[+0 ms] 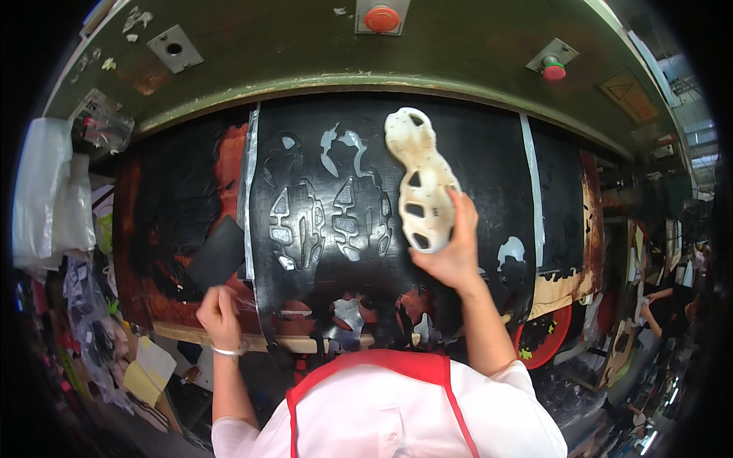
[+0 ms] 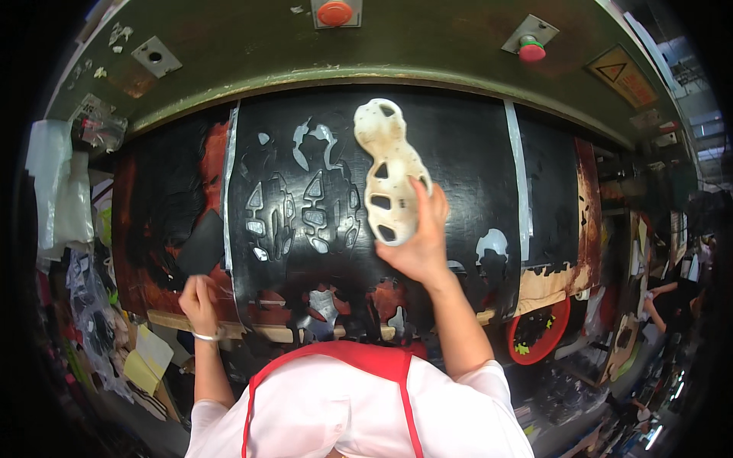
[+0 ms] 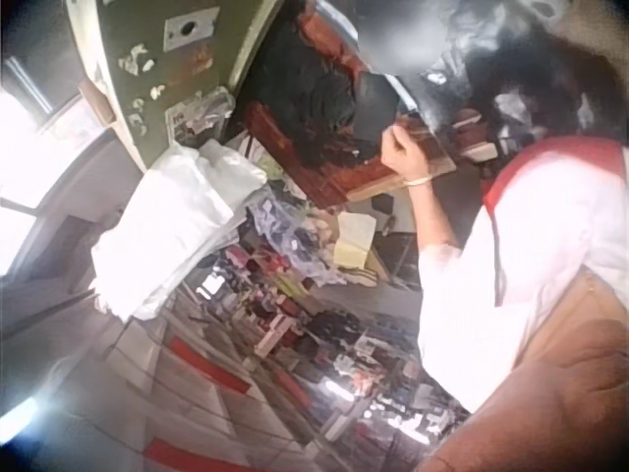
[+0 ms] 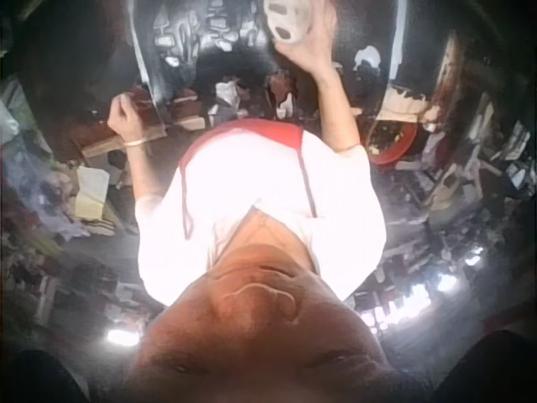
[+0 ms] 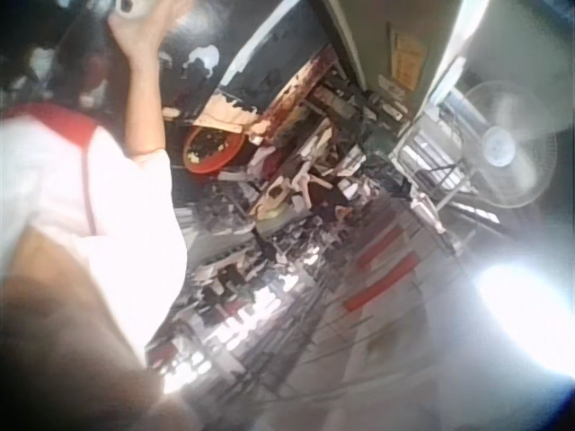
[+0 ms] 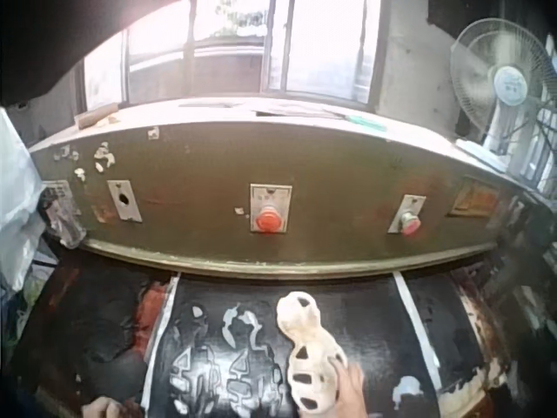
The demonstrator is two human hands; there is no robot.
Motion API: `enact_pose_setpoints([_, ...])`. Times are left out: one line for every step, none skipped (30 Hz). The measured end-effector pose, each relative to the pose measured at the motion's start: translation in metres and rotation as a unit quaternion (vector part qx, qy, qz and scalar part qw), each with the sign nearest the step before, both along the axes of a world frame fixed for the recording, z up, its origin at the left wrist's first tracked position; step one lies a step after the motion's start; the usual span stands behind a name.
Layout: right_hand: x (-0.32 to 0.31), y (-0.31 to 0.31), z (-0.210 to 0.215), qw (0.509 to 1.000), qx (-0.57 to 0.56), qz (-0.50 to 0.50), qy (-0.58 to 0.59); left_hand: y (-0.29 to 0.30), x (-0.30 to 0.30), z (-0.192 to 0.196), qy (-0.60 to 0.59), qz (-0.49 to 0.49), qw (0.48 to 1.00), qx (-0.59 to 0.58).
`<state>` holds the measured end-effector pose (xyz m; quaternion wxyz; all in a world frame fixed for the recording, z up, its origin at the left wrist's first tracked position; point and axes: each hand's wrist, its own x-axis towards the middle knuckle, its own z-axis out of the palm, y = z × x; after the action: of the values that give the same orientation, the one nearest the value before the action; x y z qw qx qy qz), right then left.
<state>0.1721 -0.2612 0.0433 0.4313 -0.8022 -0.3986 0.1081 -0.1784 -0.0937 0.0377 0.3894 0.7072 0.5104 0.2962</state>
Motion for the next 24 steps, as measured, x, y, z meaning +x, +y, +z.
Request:
enact_pose_setpoints([-0.005,0.007,-0.008,0.994,-0.020,0.004,-0.107,0.010,0.022,0.006,0.033,-0.006,0.984,0.176])
enact_pose_setpoints([-0.004,0.011,-0.013,0.994,-0.010,0.001,-0.112,0.015,0.041,0.017,0.000,-0.031,0.984,0.173])
enact_pose_setpoints([-0.003,0.015,-0.018,0.993,-0.001,-0.001,-0.117,0.015,0.066,0.023,-0.017,-0.038,0.990,0.136])
enact_pose_setpoints([-0.003,0.016,-0.022,0.993,0.005,-0.005,-0.118,0.012,0.094,0.027,-0.017,-0.095,0.984,0.151])
enact_pose_setpoints([0.001,0.015,-0.024,0.992,-0.011,0.003,-0.128,0.007,0.123,0.028,-0.012,-0.156,0.966,0.208])
enact_pose_setpoints([0.004,0.013,-0.025,0.995,0.002,0.007,-0.103,0.002,0.151,0.029,0.009,-0.236,0.945,0.227])
enact_pose_setpoints([0.009,0.008,-0.025,0.996,0.018,0.011,-0.085,-0.004,0.181,0.026,-0.011,-0.307,0.922,0.235])
enact_pose_setpoints([0.012,0.001,-0.025,0.995,0.019,-0.017,-0.092,-0.006,0.209,0.024,-0.031,-0.358,0.899,0.248])
enact_pose_setpoints([0.014,-0.008,-0.024,0.994,0.014,-0.038,-0.102,-0.009,0.231,0.021,-0.022,-0.390,0.882,0.263])
enact_pose_setpoints([0.015,-0.016,-0.024,0.992,0.016,-0.068,-0.101,-0.010,0.250,0.018,-0.029,-0.413,0.872,0.262])
enact_pose_setpoints([0.015,-0.024,-0.024,0.990,0.008,-0.081,-0.112,-0.011,0.266,0.016,-0.033,-0.421,0.864,0.274])
enact_pose_setpoints([0.014,-0.030,-0.024,0.990,-0.003,-0.065,-0.123,-0.013,0.279,0.013,-0.036,-0.425,0.860,0.281])
enact_pose_setpoints([0.014,-0.035,-0.026,0.989,0.024,-0.060,-0.132,-0.015,0.289,0.011,-0.037,-0.433,0.855,0.285])
enact_pose_setpoints([0.013,-0.038,-0.028,0.990,0.013,-0.044,-0.135,-0.018,0.298,0.009,-0.021,-0.446,0.849,0.284])
enact_pose_setpoints([0.014,-0.040,-0.029,0.989,-0.012,-0.027,-0.146,-0.021,0.304,0.007,-0.004,-0.458,0.842,0.283])
enact_pose_setpoints([0.014,-0.041,-0.030,0.989,-0.016,-0.034,-0.141,-0.025,0.309,0.005,0.016,-0.464,0.840,0.282])
enact_pose_setpoints([0.014,-0.040,-0.031,0.989,-0.033,-0.025,-0.141,-0.028,0.313,0.003,0.024,-0.466,0.840,0.277])
enact_pose_setpoints([0.014,-0.037,-0.031,0.990,-0.036,-0.028,-0.133,-0.030,0.315,0.000,0.036,-0.461,0.844,0.271])
enact_pose_setpoints([0.015,-0.034,-0.031,0.989,-0.033,-0.034,-0.137,-0.032,0.318,-0.001,0.044,-0.453,0.849,0.269])
enact_pose_setpoints([0.015,-0.031,-0.029,0.989,-0.041,-0.036,-0.134,-0.032,0.321,-0.003,0.048,-0.454,0.848,0.268])
enact_pose_setpoints([0.014,-0.027,-0.027,0.990,-0.041,-0.042,-0.128,-0.032,0.323,-0.003,0.051,-0.453,0.853,0.254])
enact_pose_setpoints([0.013,-0.023,-0.024,0.989,-0.059,-0.042,-0.131,-0.031,0.326,-0.003,0.063,-0.449,0.858,0.241])
enact_pose_setpoints([0.011,-0.019,-0.022,0.989,-0.071,-0.034,-0.129,-0.031,0.328,-0.001,0.067,-0.444,0.863,0.230])
enact_pose_setpoints([0.009,-0.014,-0.021,0.987,-0.094,-0.035,-0.124,-0.029,0.329,0.002,0.057,-0.450,0.866,0.212])
